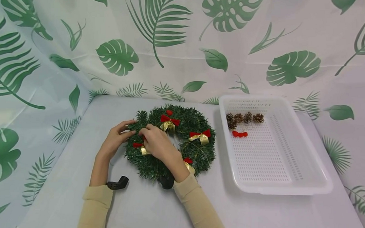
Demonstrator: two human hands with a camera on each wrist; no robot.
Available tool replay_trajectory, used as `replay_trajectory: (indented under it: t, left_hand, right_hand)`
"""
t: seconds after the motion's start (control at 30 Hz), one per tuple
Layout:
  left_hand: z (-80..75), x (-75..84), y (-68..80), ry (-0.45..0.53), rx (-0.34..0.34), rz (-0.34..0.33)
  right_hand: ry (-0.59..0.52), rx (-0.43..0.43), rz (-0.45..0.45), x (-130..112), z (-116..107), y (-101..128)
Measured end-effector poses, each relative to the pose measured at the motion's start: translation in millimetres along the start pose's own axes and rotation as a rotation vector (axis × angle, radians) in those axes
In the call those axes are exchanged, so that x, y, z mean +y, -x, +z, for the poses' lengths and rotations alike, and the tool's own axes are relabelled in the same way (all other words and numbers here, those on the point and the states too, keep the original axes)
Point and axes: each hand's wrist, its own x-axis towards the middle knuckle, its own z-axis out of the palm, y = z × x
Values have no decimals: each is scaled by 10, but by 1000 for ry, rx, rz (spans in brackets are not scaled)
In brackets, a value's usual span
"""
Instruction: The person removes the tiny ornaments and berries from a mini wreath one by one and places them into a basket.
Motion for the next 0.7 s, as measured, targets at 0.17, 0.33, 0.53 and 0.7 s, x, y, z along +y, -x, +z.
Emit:
replay_trajectory:
  t: [0.17,0.33,0.53,0.7]
  left_hand:
    - [1,-1,2,11,2,3]
    - [-1,6,9,7,1,4]
    - [3,-2,20,6,-5,1]
    - [9,27,23,2,-4,-4]
  right_hand:
    - [-6,-19,-6,-9,-23,8]
    - [-28,-21,-6,-24,-57,8]
    - [-39,-6,-18,-50,-96,26]
    - [-40,7,-15,-61,-142,45]
